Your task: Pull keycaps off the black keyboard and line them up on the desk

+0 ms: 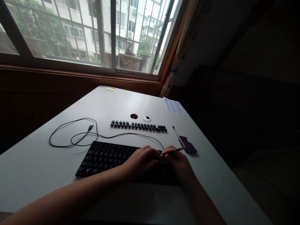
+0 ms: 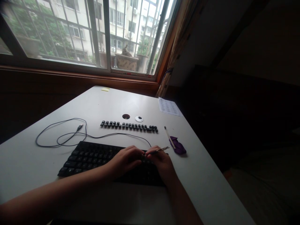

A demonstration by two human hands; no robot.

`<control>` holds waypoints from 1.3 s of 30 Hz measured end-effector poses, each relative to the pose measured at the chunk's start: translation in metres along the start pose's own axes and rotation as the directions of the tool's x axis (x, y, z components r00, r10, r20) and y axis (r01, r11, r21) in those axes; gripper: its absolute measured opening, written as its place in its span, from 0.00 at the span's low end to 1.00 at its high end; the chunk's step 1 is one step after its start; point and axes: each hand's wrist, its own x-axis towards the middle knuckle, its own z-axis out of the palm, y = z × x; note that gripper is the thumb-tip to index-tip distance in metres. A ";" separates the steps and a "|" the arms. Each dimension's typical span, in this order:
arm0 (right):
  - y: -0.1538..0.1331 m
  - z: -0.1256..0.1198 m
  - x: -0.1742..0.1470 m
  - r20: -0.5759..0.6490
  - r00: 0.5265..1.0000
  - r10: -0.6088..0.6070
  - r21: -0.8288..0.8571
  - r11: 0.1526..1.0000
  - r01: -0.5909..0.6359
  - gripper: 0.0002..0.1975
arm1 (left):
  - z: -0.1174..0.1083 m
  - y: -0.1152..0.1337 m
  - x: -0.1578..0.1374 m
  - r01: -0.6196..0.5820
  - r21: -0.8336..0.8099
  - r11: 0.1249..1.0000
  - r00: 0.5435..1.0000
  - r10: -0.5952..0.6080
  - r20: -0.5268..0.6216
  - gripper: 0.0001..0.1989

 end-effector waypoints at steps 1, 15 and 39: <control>0.000 0.002 0.000 0.011 1.000 -0.002 0.031 1.000 0.001 0.05 | -0.001 0.000 0.001 0.003 -0.012 1.000 1.000 -0.003 -0.004 0.12; 0.008 0.001 -0.006 0.094 0.994 0.057 0.321 0.943 -0.084 0.06 | 0.002 -0.005 0.000 0.007 -0.065 0.998 1.000 -0.008 -0.014 0.13; 0.010 0.001 -0.007 0.180 0.980 0.078 0.502 0.850 -0.160 0.06 | -0.005 0.004 -0.002 0.187 -0.298 0.936 0.981 -0.163 0.103 0.13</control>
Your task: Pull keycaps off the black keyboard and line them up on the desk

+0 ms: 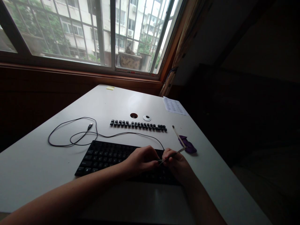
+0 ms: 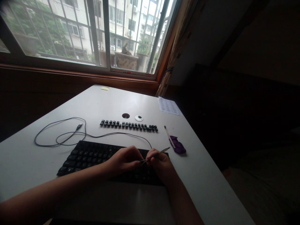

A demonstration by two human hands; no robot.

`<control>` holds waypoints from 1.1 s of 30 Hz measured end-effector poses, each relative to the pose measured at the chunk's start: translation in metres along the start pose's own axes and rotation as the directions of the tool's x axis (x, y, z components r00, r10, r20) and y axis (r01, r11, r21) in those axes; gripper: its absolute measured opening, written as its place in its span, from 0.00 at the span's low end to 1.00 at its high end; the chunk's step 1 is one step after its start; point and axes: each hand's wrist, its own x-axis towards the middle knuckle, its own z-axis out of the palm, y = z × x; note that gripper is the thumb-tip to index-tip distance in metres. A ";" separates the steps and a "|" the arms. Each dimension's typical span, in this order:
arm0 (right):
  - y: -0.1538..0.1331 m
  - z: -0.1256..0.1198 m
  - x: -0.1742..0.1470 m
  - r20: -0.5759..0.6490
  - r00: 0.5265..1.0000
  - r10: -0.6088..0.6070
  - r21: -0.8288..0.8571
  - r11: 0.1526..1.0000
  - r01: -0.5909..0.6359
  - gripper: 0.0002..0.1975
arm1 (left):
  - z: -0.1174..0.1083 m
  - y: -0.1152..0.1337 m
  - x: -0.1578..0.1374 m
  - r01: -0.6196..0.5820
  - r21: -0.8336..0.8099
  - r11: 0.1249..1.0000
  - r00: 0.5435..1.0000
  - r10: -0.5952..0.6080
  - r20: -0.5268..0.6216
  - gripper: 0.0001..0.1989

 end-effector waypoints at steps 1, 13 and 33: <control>0.000 0.000 0.000 -0.006 1.000 -0.003 0.002 1.000 0.003 0.06 | 0.000 0.000 0.001 -0.004 -0.027 1.000 1.000 0.004 0.001 0.13; 0.003 -0.004 -0.001 -0.014 1.000 -0.004 0.010 1.000 0.004 0.08 | -0.001 -0.007 0.006 0.092 -0.344 0.934 0.996 -0.087 0.029 0.14; -0.003 0.001 -0.003 0.062 0.995 0.072 0.001 0.997 -0.072 0.12 | -0.007 -0.009 0.008 0.222 -0.523 0.823 0.962 -0.098 0.254 0.15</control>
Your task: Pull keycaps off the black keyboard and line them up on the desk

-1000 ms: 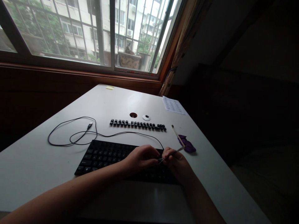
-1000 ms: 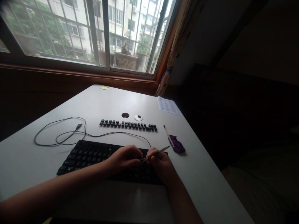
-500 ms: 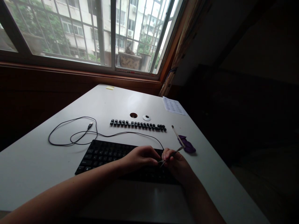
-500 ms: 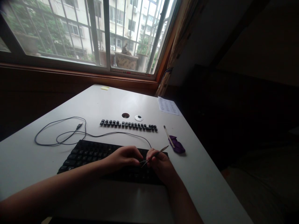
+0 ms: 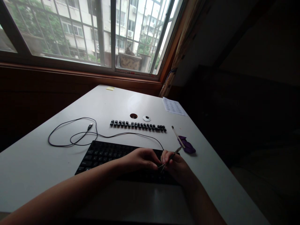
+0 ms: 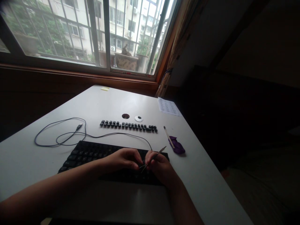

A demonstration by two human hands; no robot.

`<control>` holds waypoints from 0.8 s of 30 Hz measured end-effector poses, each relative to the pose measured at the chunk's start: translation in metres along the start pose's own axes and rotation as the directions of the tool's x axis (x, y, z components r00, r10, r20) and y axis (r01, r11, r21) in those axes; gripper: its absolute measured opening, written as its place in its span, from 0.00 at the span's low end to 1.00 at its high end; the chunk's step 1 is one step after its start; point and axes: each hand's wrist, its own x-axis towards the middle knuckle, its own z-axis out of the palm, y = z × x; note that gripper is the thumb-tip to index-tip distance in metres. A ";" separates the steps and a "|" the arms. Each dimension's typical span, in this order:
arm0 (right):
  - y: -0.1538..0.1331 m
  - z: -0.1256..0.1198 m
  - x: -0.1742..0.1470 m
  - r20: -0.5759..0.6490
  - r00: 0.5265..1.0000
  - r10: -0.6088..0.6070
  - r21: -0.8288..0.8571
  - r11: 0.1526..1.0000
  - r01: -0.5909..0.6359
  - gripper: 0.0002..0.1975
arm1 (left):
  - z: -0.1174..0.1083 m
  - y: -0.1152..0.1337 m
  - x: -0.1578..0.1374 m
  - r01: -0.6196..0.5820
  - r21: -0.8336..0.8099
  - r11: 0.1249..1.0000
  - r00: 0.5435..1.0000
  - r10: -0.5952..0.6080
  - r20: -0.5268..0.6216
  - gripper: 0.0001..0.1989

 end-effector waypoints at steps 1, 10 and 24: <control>0.001 0.000 0.000 0.009 1.000 0.004 0.008 1.000 -0.004 0.12 | 0.000 0.000 0.000 -0.001 -0.005 1.000 1.000 0.001 0.003 0.15; -0.010 0.006 0.001 -0.118 0.985 -0.126 -0.042 0.992 0.122 0.11 | 0.005 0.005 -0.002 -0.027 -0.011 1.000 0.983 0.024 -0.179 0.18; -0.028 0.005 -0.019 -0.161 0.955 -0.250 -0.765 0.643 0.039 0.06 | 0.004 -0.004 0.001 -0.062 -0.077 0.995 0.991 0.052 -0.123 0.25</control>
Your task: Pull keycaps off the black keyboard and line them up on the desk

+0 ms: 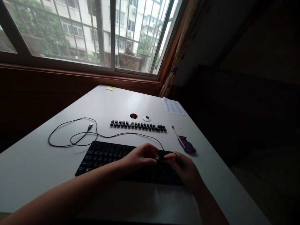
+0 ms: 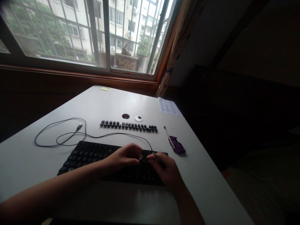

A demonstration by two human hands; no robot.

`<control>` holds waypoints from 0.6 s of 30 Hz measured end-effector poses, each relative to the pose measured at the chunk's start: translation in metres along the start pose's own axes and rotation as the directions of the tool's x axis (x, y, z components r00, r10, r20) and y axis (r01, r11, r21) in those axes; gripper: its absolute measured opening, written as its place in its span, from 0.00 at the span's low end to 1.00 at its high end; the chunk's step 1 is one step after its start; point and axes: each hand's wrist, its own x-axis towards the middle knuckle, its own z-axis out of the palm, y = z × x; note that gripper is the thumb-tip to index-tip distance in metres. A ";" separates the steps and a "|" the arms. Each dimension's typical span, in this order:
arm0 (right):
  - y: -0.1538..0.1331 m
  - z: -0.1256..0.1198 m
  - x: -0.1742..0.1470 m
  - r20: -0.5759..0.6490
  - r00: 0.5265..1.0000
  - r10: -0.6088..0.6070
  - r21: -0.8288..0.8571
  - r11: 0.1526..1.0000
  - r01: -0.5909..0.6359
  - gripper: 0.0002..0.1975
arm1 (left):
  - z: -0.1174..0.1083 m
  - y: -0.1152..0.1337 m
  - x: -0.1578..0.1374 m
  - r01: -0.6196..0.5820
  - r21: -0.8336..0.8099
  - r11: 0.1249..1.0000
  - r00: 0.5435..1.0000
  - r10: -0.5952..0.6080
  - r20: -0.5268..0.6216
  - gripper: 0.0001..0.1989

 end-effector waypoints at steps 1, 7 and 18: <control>-0.001 0.001 0.002 0.024 0.999 -0.041 -0.043 0.998 0.042 0.08 | 0.000 -0.001 0.000 -0.004 -0.001 1.000 1.000 0.004 0.003 0.25; -0.003 0.008 0.008 0.165 0.977 -0.132 -0.089 0.985 0.148 0.14 | 0.000 -0.004 0.001 -0.012 0.059 0.998 1.000 0.012 0.011 0.26; -0.001 0.005 0.009 0.313 0.937 -0.156 -0.171 0.961 0.217 0.17 | -0.001 -0.003 0.000 0.000 0.114 0.993 0.998 -0.006 0.054 0.25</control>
